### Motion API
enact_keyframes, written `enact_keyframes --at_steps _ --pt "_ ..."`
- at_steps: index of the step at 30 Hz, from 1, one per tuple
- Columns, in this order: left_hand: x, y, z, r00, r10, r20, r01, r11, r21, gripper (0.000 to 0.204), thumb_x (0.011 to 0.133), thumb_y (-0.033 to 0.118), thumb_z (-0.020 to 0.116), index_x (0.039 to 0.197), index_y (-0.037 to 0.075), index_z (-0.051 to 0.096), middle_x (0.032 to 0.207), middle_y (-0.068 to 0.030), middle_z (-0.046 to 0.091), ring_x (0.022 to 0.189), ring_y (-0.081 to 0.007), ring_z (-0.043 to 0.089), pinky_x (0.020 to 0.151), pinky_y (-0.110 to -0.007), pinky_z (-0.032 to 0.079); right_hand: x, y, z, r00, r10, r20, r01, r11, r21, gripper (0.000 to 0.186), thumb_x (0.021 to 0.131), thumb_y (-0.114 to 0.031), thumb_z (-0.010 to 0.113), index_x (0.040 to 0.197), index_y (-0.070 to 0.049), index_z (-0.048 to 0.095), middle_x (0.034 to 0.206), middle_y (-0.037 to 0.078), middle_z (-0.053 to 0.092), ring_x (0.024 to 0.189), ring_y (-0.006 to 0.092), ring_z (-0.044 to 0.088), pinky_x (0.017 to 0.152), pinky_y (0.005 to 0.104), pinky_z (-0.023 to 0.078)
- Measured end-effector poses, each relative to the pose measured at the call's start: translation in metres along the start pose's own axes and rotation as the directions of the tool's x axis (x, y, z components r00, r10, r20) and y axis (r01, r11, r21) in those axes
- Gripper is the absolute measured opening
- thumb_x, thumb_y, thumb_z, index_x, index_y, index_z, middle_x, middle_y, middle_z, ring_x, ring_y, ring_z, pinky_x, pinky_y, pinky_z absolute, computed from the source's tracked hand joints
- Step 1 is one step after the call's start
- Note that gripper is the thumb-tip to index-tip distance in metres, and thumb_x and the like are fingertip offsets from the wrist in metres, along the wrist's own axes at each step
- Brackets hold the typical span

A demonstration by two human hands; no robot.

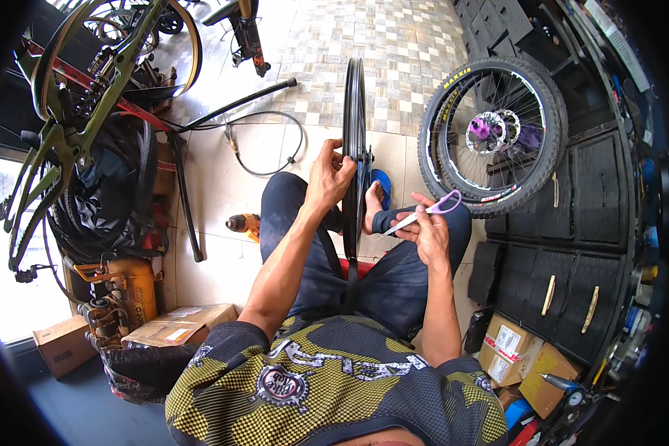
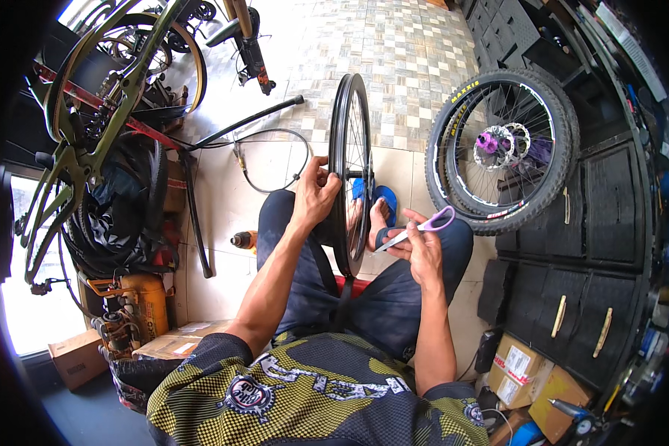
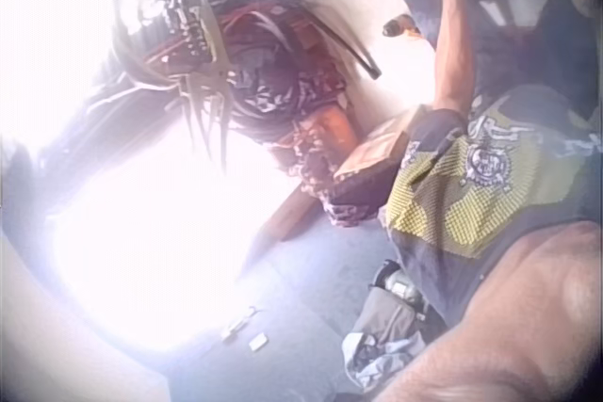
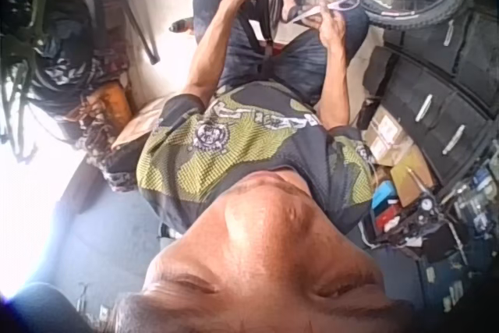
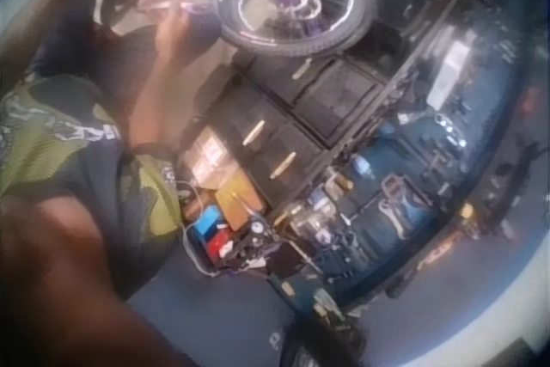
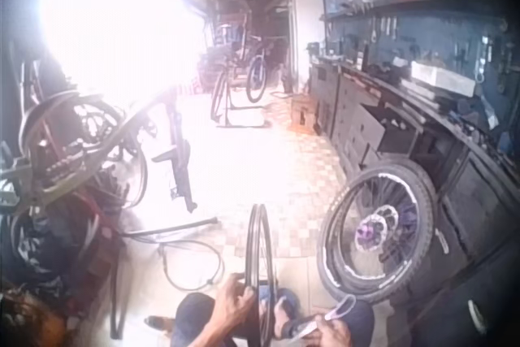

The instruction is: The person removes a bicycle tire from the rim, cuts a small section of the inner tube, and then reassembles the tire onto the rim. They use scissors to cut the tube and their hands to manipulate the tire and rim.

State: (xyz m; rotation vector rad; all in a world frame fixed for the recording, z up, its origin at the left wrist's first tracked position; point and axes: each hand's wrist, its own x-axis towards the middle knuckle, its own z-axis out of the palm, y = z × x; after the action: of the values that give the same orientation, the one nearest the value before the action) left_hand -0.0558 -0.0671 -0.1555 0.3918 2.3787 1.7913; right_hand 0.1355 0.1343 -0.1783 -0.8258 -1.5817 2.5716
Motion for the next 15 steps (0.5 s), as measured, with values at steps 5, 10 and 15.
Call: enact_keyframes --at_steps 5,10,15 --pt "-0.002 0.005 -0.003 1.0 -0.019 0.013 0.019 1.0 0.006 0.04 0.099 0.012 0.063 0.133 -0.006 0.054 0.076 -0.0061 0.064 0.065 -0.0111 0.055 0.06 -0.031 0.046 0.003 0.002 -0.003 0.993 -0.097 -0.066 0.115 0.916 0.385 0.039 0.112 -0.024 0.055 0.147 -0.006 0.051 0.104 0.014 0.074 0.093 0.0275 0.078 0.078 0.0361 0.068" --pt "-0.006 0.0 -0.004 0.991 -0.031 0.131 0.053 0.984 -0.171 0.043 0.106 0.019 0.063 0.14 -0.005 0.051 0.091 -0.0102 0.069 0.081 -0.0122 0.063 0.071 -0.031 0.052 0.006 0.001 0.003 0.989 -0.1 -0.107 0.141 0.851 0.507 0.036 0.106 -0.011 0.066 0.139 -0.004 0.055 0.105 0.011 0.074 0.097 0.0238 0.076 0.079 0.0312 0.067" --pt "-0.001 0.008 -0.003 0.989 -0.018 0.147 0.023 0.999 -0.029 0.044 0.101 0.012 0.064 0.139 -0.004 0.05 0.086 -0.0109 0.067 0.075 -0.0149 0.063 0.069 -0.033 0.052 -0.001 -0.014 0.021 0.99 -0.016 -0.143 0.097 0.808 0.582 0.031 0.106 -0.018 0.068 0.131 -0.002 0.061 0.1 0.009 0.074 0.086 0.0211 0.076 0.07 0.0278 0.066"
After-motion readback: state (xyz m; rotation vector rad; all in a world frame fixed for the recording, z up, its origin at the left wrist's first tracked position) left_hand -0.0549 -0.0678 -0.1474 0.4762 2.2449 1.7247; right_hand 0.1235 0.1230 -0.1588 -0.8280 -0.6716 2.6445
